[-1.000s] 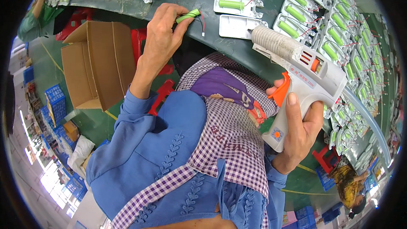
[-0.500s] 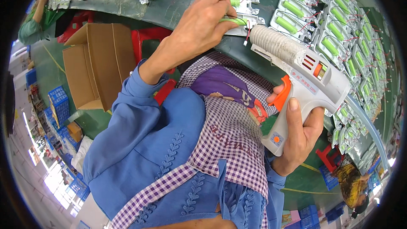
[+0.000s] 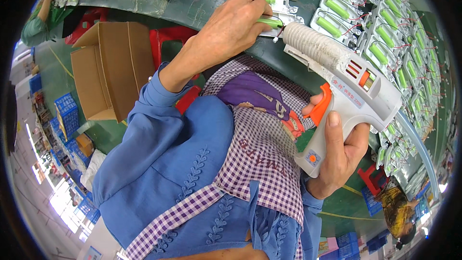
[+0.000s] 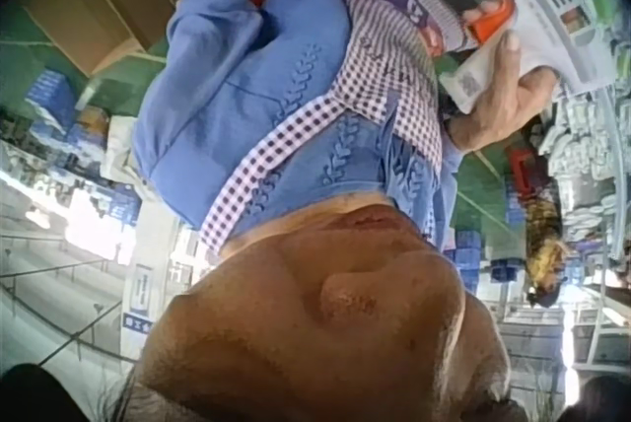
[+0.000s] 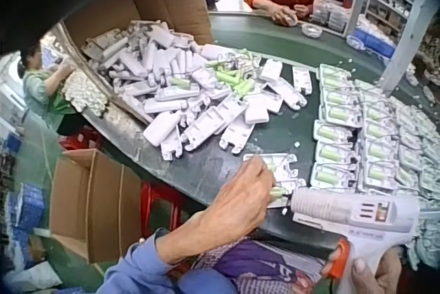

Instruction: Applying hot glue to electronic components and placing them into plastic housings at a factory assembly line.

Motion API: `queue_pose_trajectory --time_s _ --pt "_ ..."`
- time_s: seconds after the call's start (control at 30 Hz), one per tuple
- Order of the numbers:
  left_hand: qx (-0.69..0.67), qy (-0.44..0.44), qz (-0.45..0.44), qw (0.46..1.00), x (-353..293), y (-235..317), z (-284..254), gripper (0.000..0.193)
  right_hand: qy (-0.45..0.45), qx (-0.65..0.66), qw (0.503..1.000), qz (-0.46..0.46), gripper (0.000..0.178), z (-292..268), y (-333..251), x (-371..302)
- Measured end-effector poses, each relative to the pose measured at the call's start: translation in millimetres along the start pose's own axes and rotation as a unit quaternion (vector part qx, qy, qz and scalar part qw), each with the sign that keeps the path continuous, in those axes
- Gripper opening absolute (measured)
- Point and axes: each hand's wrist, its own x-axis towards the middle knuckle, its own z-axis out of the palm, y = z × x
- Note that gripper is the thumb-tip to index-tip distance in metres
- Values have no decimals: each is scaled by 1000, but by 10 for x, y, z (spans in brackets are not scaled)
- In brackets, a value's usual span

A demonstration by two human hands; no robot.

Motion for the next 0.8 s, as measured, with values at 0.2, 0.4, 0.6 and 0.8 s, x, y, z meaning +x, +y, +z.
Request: queue_pose_trajectory --time_s 0.2,0.4,0.6,0.8 --pt "-7 13 23 1000 15 -56 49 16 3 -17 1000 -2 35 57 -10 66" --pt "2 26 32 999 9 -49 66 16 -6 -26 1000 -2 34 97 -15 114" --pt "0 30 27 999 2 -50 83 16 -3 -39 999 -13 34 75 -2 88" --pt "-18 18 42 999 -6 -71 77 14 7 -53 999 -7 35 63 1 18"
